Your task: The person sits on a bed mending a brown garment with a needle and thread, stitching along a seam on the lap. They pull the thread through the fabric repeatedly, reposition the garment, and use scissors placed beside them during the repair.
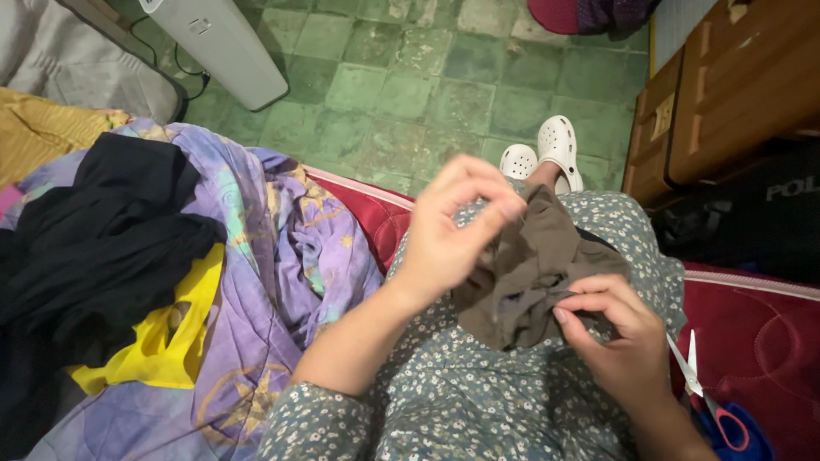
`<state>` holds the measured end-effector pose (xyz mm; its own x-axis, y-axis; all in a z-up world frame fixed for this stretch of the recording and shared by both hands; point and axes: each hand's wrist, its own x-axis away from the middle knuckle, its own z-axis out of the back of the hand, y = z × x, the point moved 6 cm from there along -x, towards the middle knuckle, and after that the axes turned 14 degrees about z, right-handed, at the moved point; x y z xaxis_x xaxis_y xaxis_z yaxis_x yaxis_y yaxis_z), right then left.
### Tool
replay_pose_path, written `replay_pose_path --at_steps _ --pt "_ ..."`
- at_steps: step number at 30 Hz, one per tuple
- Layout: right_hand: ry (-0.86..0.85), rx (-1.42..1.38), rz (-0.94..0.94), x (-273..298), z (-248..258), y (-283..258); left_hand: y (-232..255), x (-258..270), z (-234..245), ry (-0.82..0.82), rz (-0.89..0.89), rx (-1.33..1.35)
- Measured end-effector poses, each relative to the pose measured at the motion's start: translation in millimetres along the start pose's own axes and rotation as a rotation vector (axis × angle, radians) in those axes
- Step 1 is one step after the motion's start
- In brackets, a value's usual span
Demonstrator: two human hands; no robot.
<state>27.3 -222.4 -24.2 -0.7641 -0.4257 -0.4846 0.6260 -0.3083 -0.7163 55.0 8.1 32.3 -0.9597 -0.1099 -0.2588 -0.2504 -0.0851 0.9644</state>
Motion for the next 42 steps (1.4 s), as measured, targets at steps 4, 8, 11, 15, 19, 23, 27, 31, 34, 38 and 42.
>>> replay_pose_path --at_steps 4,8,11,15,19,23,27,31,34,38,42 --pt "-0.005 -0.034 0.009 1.2 0.5 1.4 10.3 -15.0 14.2 0.068 -0.012 0.062" --pt "-0.031 -0.014 0.021 4.6 2.1 5.5 22.3 -24.9 14.5 0.073 -0.043 0.101" --pt "-0.061 -0.01 0.02 4.5 0.3 7.9 33.8 -31.5 10.2 0.088 -0.087 0.133" --pt "-0.211 -0.137 -0.19 -0.4 -4.1 15.5 46.6 -37.5 4.4 0.037 -0.107 0.229" --pt "-0.036 -0.296 0.028 -28.8 26.2 -6.7 47.6 -40.1 -16.1 -0.212 -0.037 0.167" --pt "0.141 -0.788 -0.205 -47.5 32.2 -5.3 46.3 -31.4 -53.2 -0.304 -0.15 -0.162" --pt "0.025 -0.676 -0.373 -56.7 22.0 2.7 39.5 -25.3 -53.8 -0.267 -0.119 -0.261" --pt "-0.088 -0.572 -0.302 -65.0 16.6 3.9 30.0 -16.8 -37.9 -0.233 -0.043 -0.253" --pt "0.009 -0.567 -0.273 -70.8 27.1 0.7 20.7 2.1 -26.9 -0.242 0.041 -0.211" --pt "0.254 -0.621 -0.348 -72.7 48.9 0.6 21.2 39.6 -16.8 -0.205 -0.216 -0.441" --pt "0.289 -0.524 -0.315 -74.8 52.1 -2.0 16.9 72.1 -22.2 -0.11 -0.348 -0.727"
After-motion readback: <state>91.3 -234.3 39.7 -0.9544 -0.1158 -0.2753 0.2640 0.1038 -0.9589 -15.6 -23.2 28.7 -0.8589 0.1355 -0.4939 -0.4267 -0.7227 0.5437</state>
